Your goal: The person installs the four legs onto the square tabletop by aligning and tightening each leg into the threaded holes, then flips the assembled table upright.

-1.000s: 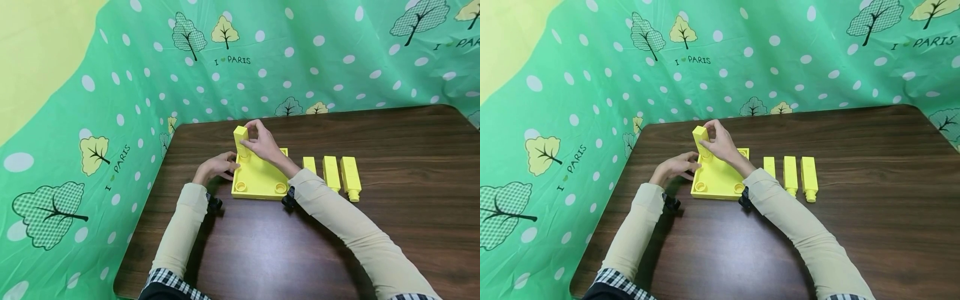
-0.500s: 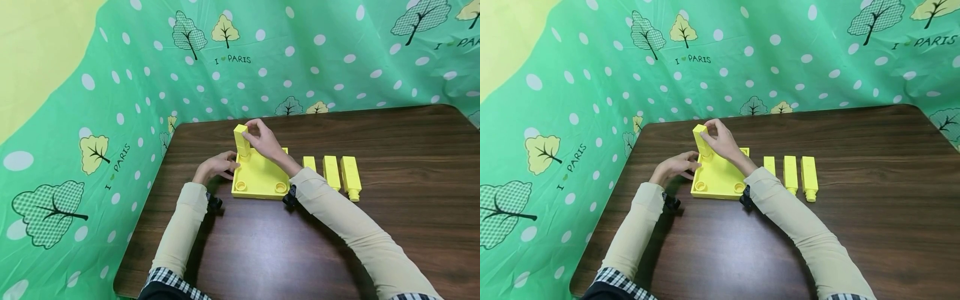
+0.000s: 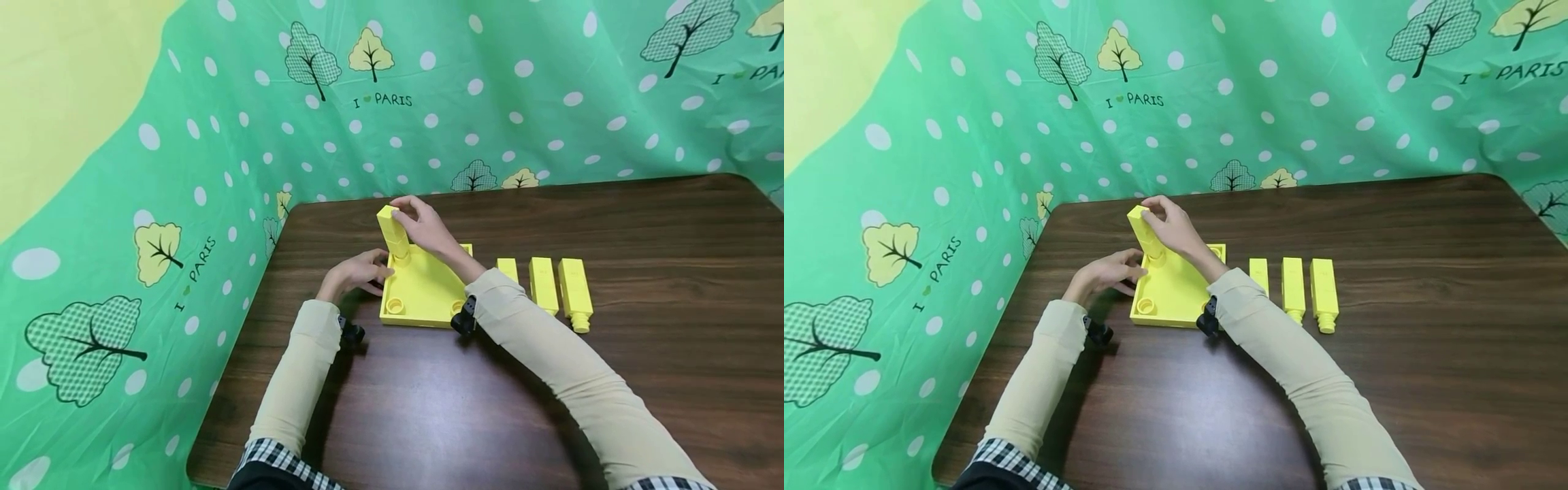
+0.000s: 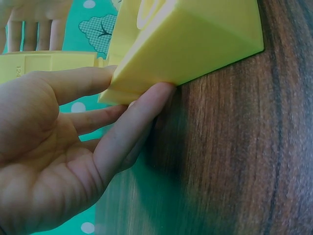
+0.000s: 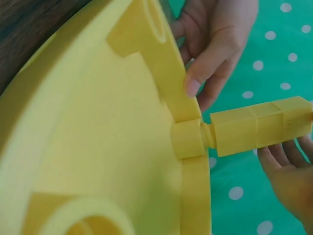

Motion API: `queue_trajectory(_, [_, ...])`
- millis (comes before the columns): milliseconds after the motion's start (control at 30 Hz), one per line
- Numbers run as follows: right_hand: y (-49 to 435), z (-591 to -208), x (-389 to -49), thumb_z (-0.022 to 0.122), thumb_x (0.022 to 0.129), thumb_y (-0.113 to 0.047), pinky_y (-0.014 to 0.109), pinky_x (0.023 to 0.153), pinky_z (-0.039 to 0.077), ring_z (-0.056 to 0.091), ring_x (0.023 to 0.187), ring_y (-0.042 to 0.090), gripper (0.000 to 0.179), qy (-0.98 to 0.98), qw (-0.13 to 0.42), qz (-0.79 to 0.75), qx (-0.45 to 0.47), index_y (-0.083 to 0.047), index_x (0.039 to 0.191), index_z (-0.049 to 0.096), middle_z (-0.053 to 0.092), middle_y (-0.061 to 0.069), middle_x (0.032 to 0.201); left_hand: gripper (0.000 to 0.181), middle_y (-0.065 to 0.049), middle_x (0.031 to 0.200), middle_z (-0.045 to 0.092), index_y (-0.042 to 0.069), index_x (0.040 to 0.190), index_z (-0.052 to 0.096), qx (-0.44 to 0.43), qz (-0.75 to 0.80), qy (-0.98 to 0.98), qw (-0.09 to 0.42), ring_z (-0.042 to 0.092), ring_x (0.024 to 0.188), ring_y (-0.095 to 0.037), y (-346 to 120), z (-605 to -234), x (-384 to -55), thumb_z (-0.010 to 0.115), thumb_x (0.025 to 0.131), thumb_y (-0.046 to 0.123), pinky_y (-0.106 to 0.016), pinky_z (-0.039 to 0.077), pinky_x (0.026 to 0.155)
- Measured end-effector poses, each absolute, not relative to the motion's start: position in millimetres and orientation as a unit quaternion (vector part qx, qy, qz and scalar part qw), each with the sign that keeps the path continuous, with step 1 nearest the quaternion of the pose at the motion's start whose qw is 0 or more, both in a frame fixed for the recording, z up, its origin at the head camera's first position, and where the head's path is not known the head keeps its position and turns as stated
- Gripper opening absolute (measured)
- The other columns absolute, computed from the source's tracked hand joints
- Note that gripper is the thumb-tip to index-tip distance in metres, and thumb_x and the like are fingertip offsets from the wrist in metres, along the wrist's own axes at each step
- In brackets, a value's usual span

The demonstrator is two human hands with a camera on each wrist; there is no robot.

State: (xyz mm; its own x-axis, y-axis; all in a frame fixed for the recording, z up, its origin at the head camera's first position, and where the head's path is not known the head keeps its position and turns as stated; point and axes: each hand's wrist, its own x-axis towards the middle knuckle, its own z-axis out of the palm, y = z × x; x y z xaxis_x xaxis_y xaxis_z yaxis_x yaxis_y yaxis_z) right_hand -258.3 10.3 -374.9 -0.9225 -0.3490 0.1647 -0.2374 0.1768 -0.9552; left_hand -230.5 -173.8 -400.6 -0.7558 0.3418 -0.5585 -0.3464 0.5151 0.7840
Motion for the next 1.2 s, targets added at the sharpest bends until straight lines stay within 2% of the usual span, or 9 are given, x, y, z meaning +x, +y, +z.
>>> queue_trajectory(167, [10.1,-368.6,-259.4,0.047,0.101,-0.033,0.041,0.094,0.048,0.055,0.115,0.022,0.039,0.747,0.095,-0.634,-0.174,-0.016,0.135,0.053,0.053,0.005,0.134,0.054,-0.018,0.124,0.047,0.011,0.146,0.028,-0.006,0.495,0.796,0.349,0.055,0.102,-0.028,-173.8,-401.6,-230.2,0.054,0.098,0.016,-0.039,0.058,0.081])
queue_trajectory(300, [10.5,-365.0,-260.6,0.048,0.101,-0.032,0.039,0.090,0.049,0.057,0.108,0.021,0.036,0.740,0.126,-0.639,-0.166,-0.017,0.133,0.056,0.057,0.006,0.127,0.054,-0.017,0.124,0.047,0.011,0.146,0.029,-0.007,0.493,0.797,0.349,0.055,0.102,-0.028,-173.5,-401.4,-229.8,0.054,0.098,0.016,-0.039,0.058,0.081])
queue_trajectory(433, [12.4,-364.9,-262.2,0.049,0.101,-0.027,0.039,0.096,0.048,0.058,0.109,0.021,0.033,0.726,0.144,-0.652,-0.163,-0.014,0.130,0.058,0.058,0.008,0.124,0.056,-0.017,0.124,0.047,0.011,0.147,0.028,-0.007,0.489,0.799,0.349,0.054,0.102,-0.027,-172.8,-400.6,-229.4,0.055,0.098,0.016,-0.038,0.058,0.081])
queue_trajectory(667, [21.5,-366.5,-260.5,0.055,0.098,-0.025,0.044,0.106,0.043,0.056,0.117,0.025,0.034,0.694,0.148,-0.682,-0.175,-0.009,0.129,0.056,0.052,0.010,0.130,0.056,-0.017,0.124,0.048,0.011,0.147,0.027,-0.007,0.486,0.802,0.347,0.055,0.102,-0.027,-172.8,-401.4,-230.3,0.055,0.098,0.016,-0.038,0.058,0.080])
queue_trajectory(900, [25.1,-370.5,-258.3,0.062,0.094,-0.028,0.047,0.097,0.048,0.057,0.110,0.023,0.036,0.737,0.099,-0.635,-0.207,-0.009,0.125,0.057,0.055,0.009,0.121,0.055,-0.017,0.124,0.050,0.011,0.146,0.029,-0.001,0.489,0.801,0.347,0.056,0.104,-0.029,-172.9,-400.5,-231.0,0.055,0.098,0.017,-0.039,0.058,0.081])
queue_trajectory(1100, [22.7,-377.2,-257.6,0.069,0.088,-0.036,0.034,0.083,0.053,0.061,0.095,0.018,0.037,0.785,0.022,-0.580,-0.216,-0.012,0.114,0.058,0.061,0.006,0.106,0.056,-0.016,0.124,0.049,0.011,0.147,0.028,-0.003,0.487,0.802,0.347,0.055,0.102,-0.027,-173.1,-401.4,-230.9,0.055,0.098,0.018,-0.038,0.058,0.081])
queue_trajectory(1200, [21.0,-378.4,-255.8,0.070,0.087,-0.036,0.032,0.079,0.054,0.062,0.091,0.017,0.036,0.795,-0.004,-0.565,-0.222,-0.011,0.111,0.057,0.061,0.005,0.102,0.056,-0.017,0.124,0.049,0.011,0.147,0.028,-0.002,0.487,0.801,0.348,0.055,0.102,-0.027,-173.2,-401.8,-230.7,0.055,0.098,0.017,-0.038,0.058,0.081])
